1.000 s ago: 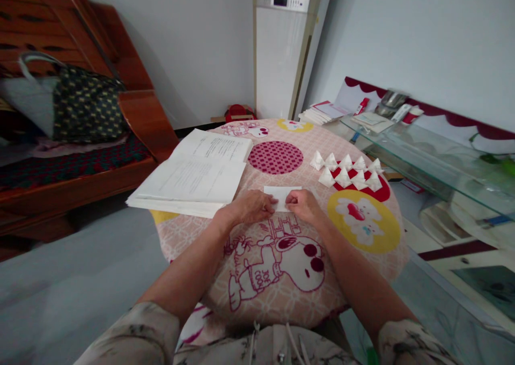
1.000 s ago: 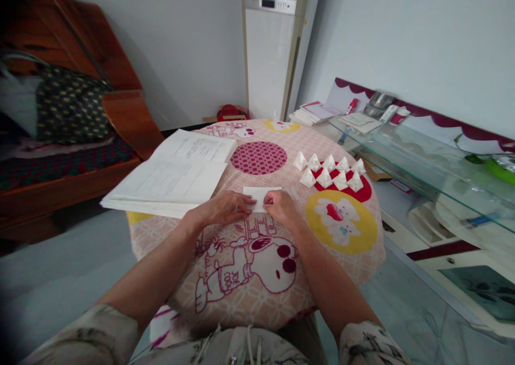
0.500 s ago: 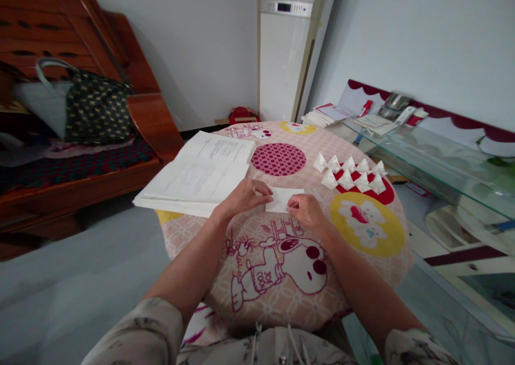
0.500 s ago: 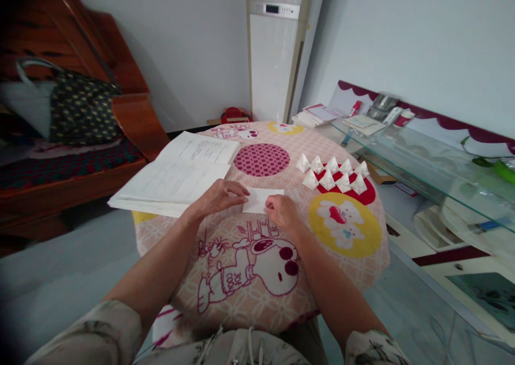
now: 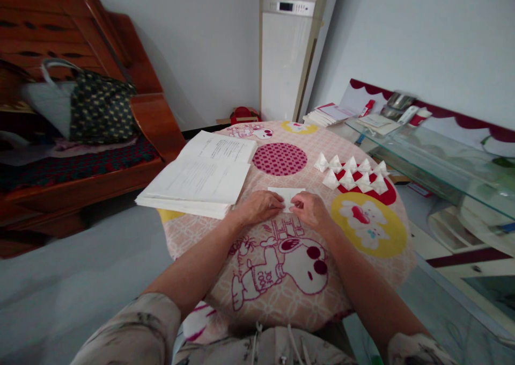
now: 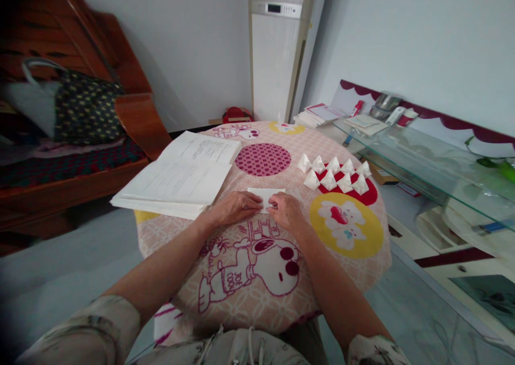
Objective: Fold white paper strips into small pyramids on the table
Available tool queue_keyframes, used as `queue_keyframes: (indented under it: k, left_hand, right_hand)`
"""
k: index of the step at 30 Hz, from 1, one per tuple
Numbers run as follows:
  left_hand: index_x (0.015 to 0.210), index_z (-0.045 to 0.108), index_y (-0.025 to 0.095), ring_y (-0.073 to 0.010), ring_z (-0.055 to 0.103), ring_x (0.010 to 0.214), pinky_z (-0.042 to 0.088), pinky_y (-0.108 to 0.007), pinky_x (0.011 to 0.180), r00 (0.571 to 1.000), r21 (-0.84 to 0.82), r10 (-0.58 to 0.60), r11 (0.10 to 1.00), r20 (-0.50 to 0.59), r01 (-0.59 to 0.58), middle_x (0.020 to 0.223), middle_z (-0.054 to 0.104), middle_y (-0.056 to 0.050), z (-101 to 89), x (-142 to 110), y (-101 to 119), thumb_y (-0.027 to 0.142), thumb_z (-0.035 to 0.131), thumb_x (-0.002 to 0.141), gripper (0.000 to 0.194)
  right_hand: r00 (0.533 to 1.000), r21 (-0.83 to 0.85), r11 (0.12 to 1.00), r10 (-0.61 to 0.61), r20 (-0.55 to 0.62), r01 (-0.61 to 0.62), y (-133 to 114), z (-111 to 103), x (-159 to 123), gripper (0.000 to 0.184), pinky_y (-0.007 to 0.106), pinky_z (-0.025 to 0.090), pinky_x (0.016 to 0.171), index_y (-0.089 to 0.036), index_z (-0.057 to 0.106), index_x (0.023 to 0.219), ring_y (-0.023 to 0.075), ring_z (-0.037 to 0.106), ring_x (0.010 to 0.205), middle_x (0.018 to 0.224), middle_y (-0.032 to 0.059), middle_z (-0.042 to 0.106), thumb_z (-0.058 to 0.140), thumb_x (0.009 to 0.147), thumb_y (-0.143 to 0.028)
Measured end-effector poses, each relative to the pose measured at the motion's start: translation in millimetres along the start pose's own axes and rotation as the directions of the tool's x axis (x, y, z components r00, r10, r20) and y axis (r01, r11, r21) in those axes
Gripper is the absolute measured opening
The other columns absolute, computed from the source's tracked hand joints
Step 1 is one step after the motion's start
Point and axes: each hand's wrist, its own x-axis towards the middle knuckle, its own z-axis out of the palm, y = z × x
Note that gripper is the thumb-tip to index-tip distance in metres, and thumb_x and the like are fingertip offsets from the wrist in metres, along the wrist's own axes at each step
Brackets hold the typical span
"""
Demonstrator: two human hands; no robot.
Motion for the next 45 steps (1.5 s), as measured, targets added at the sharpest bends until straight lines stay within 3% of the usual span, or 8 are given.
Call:
queue_keyframes:
  k: [8, 11, 16, 24, 29, 35, 40, 45]
  left_hand:
    - [0.144, 0.058, 0.026, -0.0302, 0.046, 0.144, 0.035, -0.051, 0.12, 0.985, 0.024, -0.122, 0.992, -0.122, 0.126, 0.156, 0.05, -0.014, 4.9, 0, -8, 0.046, 0.067, 0.092, 0.057]
    - [0.156, 0.041, 0.027, -0.0355, 0.032, 0.152, 0.022, -0.059, 0.123, 0.972, 0.077, -0.197, 0.975, -0.128, 0.208, 0.164, 0.036, -0.016, 3.9, 0, -11, 0.059, 0.065, 0.09, 0.077]
    - [0.165, 0.015, 0.027, -0.0432, 0.021, 0.154, 0.02, -0.062, 0.122, 0.957, 0.118, -0.261, 0.954, -0.122, 0.276, 0.168, 0.023, -0.019, 6.8, 0, -11, 0.076, 0.061, 0.082, 0.107]
    - [0.165, 0.006, 0.022, -0.0457, 0.001, 0.157, 0.005, -0.066, 0.122, 0.944, 0.253, -0.211, 0.927, -0.254, 0.275, 0.171, 0.0, -0.02, 12.9, 3, 5, 0.082, 0.064, 0.074, 0.124]
    - [0.165, 0.003, 0.016, -0.049, 0.0, 0.156, 0.005, -0.07, 0.12, 0.911, 0.277, -0.259, 0.894, -0.32, 0.352, 0.17, 0.0, -0.024, 18.4, 2, -5, 0.083, 0.061, 0.074, 0.127]
    - [0.163, -0.011, 0.014, -0.05, -0.001, 0.155, 0.008, -0.072, 0.119, 0.891, 0.078, -0.308, 0.933, -0.333, 0.351, 0.169, -0.004, -0.027, 21.4, 3, -19, 0.089, 0.056, 0.071, 0.137]
    - [0.161, -0.021, 0.025, -0.044, 0.0, 0.157, 0.01, -0.069, 0.122, 0.874, -0.245, -0.356, 0.927, -0.33, 0.285, 0.172, -0.006, -0.018, 21.0, 5, -25, 0.079, 0.042, 0.09, 0.109]
    - [0.162, -0.017, 0.026, -0.0369, -0.007, 0.158, 0.005, -0.061, 0.127, 0.867, -0.421, -0.387, 0.875, -0.314, 0.238, 0.172, -0.01, -0.013, 19.9, 5, -28, 0.076, 0.033, 0.094, 0.098]
  right_hand:
    - [0.994, -0.072, 0.992, -0.103, -0.023, 0.101, -4, 11, -2, 0.005, 0.029, 0.043, 0.076, -0.018, 0.07, 0.083, 0.0186, 0.06, 0.084, 0.09, 0.0061, 0.068, 0.071, 0.087, -0.021]
    - [0.988, -0.133, 0.979, -0.155, -0.011, 0.152, -10, 17, -3, 0.012, 0.03, 0.043, 0.078, -0.019, 0.07, 0.084, 0.0201, 0.059, 0.088, 0.093, 0.0081, 0.067, 0.066, 0.093, -0.025]
    - [0.987, -0.136, 0.98, -0.152, -0.049, 0.145, -14, 20, -3, 0.011, 0.031, 0.044, 0.08, -0.018, 0.07, 0.086, 0.0225, 0.06, 0.091, 0.094, 0.0101, 0.067, 0.063, 0.092, -0.022]
    - [0.95, -0.02, 0.977, -0.212, -0.23, 0.213, -15, 18, -3, 0.028, 0.036, 0.046, 0.092, -0.016, 0.068, 0.117, 0.0256, 0.06, 0.103, 0.108, 0.0139, 0.069, 0.048, 0.098, -0.018]
    - [0.949, -0.071, 0.964, -0.264, -0.172, 0.255, -16, 25, 0, 0.015, 0.038, 0.048, 0.092, -0.019, 0.071, 0.102, 0.026, 0.058, 0.103, 0.104, 0.0116, 0.067, 0.057, 0.096, -0.019]
    - [0.953, -0.117, 0.959, -0.274, -0.133, 0.259, -10, 29, 0, 0.012, 0.039, 0.048, 0.091, -0.019, 0.07, 0.103, 0.026, 0.057, 0.103, 0.104, 0.0107, 0.066, 0.063, 0.093, -0.02]
    - [0.951, -0.23, 0.929, -0.307, -0.046, 0.289, -15, 33, -1, 0.023, 0.039, 0.048, 0.092, -0.016, 0.069, 0.111, 0.0272, 0.057, 0.103, 0.106, 0.0121, 0.066, 0.07, 0.093, -0.031]
    - [0.956, -0.393, 0.875, -0.29, 0.045, 0.284, -31, 34, -1, 0.018, 0.038, 0.047, 0.086, -0.013, 0.07, 0.104, 0.0271, 0.056, 0.098, 0.101, 0.0142, 0.066, 0.058, 0.099, -0.026]
